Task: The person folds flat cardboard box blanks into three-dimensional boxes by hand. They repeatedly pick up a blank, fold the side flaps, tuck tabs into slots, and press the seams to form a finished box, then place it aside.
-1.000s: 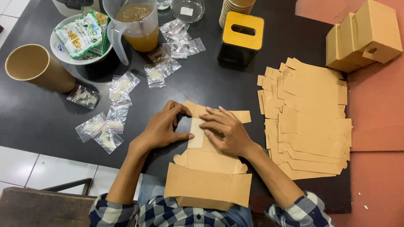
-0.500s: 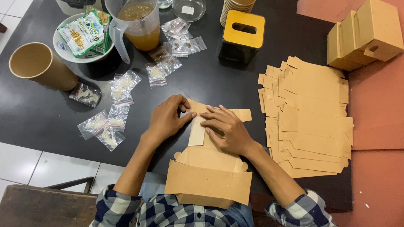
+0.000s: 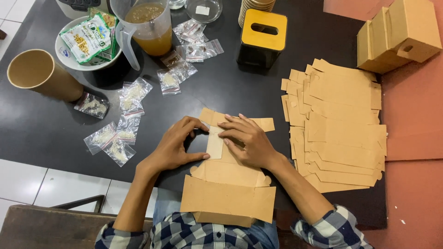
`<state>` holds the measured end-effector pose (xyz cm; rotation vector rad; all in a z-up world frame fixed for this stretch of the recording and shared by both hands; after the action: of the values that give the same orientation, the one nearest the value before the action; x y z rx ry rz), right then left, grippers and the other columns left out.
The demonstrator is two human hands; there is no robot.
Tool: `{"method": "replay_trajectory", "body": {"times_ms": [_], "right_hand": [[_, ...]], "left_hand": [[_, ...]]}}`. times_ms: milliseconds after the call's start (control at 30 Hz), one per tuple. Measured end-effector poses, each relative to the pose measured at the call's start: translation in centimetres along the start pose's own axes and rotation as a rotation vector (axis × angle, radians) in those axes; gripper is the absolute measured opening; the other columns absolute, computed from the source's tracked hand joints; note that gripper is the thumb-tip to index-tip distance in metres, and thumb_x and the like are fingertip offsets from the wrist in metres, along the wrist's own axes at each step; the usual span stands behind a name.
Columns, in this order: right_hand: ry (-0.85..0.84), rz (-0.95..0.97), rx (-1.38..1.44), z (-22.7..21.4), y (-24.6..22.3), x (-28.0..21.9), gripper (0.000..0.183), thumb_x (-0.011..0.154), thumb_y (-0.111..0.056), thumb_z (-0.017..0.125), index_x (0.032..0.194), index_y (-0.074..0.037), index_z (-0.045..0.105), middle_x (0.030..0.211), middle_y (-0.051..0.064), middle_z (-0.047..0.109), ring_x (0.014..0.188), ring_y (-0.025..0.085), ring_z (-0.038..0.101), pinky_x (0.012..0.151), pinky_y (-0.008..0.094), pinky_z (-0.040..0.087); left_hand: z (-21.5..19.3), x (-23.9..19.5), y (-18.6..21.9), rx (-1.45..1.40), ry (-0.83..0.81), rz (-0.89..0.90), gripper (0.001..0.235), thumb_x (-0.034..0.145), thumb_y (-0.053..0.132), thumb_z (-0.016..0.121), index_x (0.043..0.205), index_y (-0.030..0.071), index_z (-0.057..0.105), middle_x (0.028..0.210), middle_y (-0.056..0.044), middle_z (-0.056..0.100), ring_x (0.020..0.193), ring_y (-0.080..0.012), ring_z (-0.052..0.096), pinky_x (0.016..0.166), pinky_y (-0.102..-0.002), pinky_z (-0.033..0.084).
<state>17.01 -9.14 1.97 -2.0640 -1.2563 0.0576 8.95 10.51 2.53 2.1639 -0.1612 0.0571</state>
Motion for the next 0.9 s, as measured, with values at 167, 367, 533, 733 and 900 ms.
{"method": "replay_trajectory", "body": {"times_ms": [167, 367, 533, 733, 900], "right_hand": [[0.001, -0.003, -0.006, 0.1, 0.0, 0.0, 0.018, 0.093, -0.016, 0.067, 0.108, -0.016, 0.076, 0.126, 0.007, 0.072, 0.132, 0.032, 0.058, 0.117, 0.051, 0.034], [0.123, 0.048, -0.106, -0.3, 1.3, -0.4, 0.018, 0.088, -0.012, 0.066, 0.102, -0.018, 0.075, 0.124, 0.005, 0.071, 0.130, 0.030, 0.059, 0.118, 0.052, 0.031], [0.249, 0.199, -0.222, -3.4, 4.0, -1.6, 0.026, 0.084, -0.013, 0.065, 0.103, -0.026, 0.076, 0.118, -0.006, 0.069, 0.123, 0.022, 0.061, 0.118, 0.049, 0.031], [0.169, 0.213, 0.336, -7.0, 0.5, -1.2, 0.021, 0.091, -0.011, 0.068, 0.109, -0.015, 0.079, 0.081, 0.006, 0.073, 0.076, 0.015, 0.062, 0.075, 0.031, 0.052], [-0.242, 0.143, 0.534, -6.5, -3.1, -0.9, 0.018, 0.090, -0.014, 0.070, 0.105, -0.014, 0.080, 0.085, 0.010, 0.080, 0.065, 0.018, 0.071, 0.064, 0.033, 0.057]], "left_hand": [[0.1, -0.2, -0.1, -0.011, 0.033, -0.002, 0.063, 0.061, 0.019, 0.095, 0.118, 0.011, 0.068, 0.114, -0.011, 0.065, 0.088, -0.0302, 0.064, 0.084, -0.044, 0.044], [2.9, 0.5, -2.3, 0.175, 0.245, -0.125, 0.045, 0.073, 0.034, 0.087, 0.108, 0.014, 0.068, 0.096, -0.005, 0.065, 0.084, -0.0282, 0.067, 0.077, -0.042, 0.047], [3.4, -0.9, 4.8, 0.285, 0.289, -0.281, 0.070, 0.075, 0.064, 0.077, 0.114, 0.007, 0.066, 0.103, -0.014, 0.065, 0.097, -0.0372, 0.067, 0.084, -0.049, 0.046], [4.7, -2.1, 3.7, 0.295, 0.397, -0.324, 0.034, 0.083, 0.021, 0.073, 0.116, 0.012, 0.069, 0.099, -0.004, 0.063, 0.096, -0.0295, 0.065, 0.081, -0.038, 0.042], [2.1, -0.7, 4.2, 0.060, 0.338, -0.506, 0.026, 0.090, 0.028, 0.068, 0.113, 0.016, 0.072, 0.098, -0.007, 0.077, 0.093, -0.0332, 0.074, 0.079, -0.042, 0.053]]}}
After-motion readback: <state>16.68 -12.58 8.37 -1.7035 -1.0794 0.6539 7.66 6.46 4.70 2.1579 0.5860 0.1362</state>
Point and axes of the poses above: each hand's wrist, its own x-axis towards the middle knuckle, its own z-axis out of the palm, y = z × x, the point moved 4 cm from there along x, towards the middle knuckle
